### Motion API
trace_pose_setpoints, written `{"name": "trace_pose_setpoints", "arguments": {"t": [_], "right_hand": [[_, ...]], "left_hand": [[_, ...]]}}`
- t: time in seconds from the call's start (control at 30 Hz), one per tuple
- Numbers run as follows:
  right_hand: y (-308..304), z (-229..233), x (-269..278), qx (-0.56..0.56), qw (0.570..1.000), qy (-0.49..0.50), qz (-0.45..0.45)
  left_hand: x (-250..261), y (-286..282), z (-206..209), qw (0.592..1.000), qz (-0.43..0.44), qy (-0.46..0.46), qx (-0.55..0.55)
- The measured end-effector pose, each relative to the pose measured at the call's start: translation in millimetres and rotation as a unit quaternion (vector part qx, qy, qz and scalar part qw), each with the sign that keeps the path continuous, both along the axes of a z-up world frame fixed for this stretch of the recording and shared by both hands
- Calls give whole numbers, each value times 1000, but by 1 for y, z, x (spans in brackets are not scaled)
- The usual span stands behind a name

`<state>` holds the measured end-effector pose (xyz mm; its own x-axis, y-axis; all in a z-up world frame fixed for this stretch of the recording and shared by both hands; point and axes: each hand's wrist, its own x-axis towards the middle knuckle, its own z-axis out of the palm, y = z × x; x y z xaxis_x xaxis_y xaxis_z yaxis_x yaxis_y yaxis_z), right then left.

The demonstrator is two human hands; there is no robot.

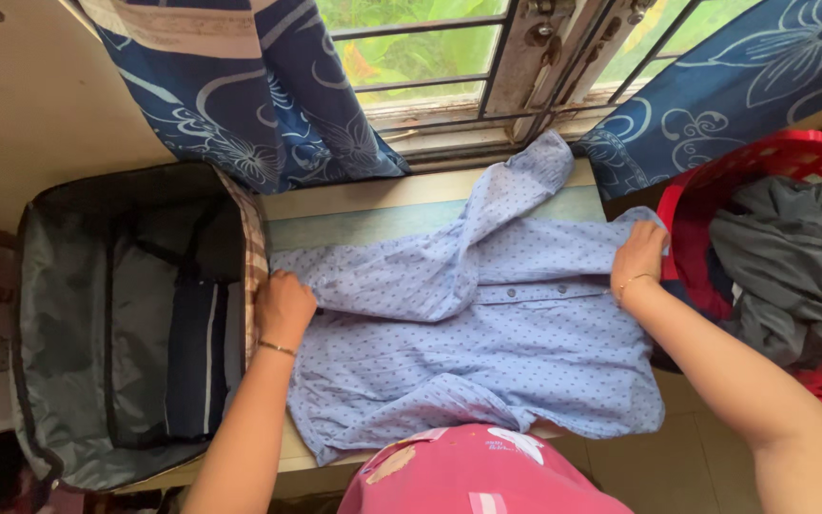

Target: The person buttons a shirt, folds it on a table, and then places the folded shirt into a bag.

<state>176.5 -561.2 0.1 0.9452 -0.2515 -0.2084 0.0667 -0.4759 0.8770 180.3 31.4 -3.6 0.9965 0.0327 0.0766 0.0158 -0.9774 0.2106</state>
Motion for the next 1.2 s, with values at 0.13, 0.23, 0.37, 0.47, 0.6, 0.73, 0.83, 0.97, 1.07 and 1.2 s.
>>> {"name": "trace_pose_setpoints", "arguments": {"t": [0.13,0.23,0.37,0.47,0.6,0.73,0.83,0.97,1.07,1.2], "right_hand": [[-14,-53,7,-69,997,-17,17],[-21,-73,10,-75,997,18,6],[-24,-70,23,133,976,-10,-172],[-30,-57,46,274,939,-45,-202],[-45,-40,69,408,899,-122,-104],[-49,-36,75,489,860,-145,-29],[-48,-33,82,542,821,-117,-134],[-50,-30,93,506,815,-127,-254],[-48,-29,104,529,735,-272,-325],[-47,-36,112,512,702,-381,-316]], "left_hand": [[15,7,-19,994,24,58,94],[19,8,-39,987,3,51,150],[18,3,-54,970,-9,79,230],[26,6,-51,979,0,77,187],[43,10,-44,996,-10,0,90],[58,11,-53,999,-20,-4,47],[66,11,-65,999,-19,6,50],[77,12,-82,997,9,-13,82],[88,11,-90,984,72,26,161],[97,5,-92,944,107,52,307]]}}
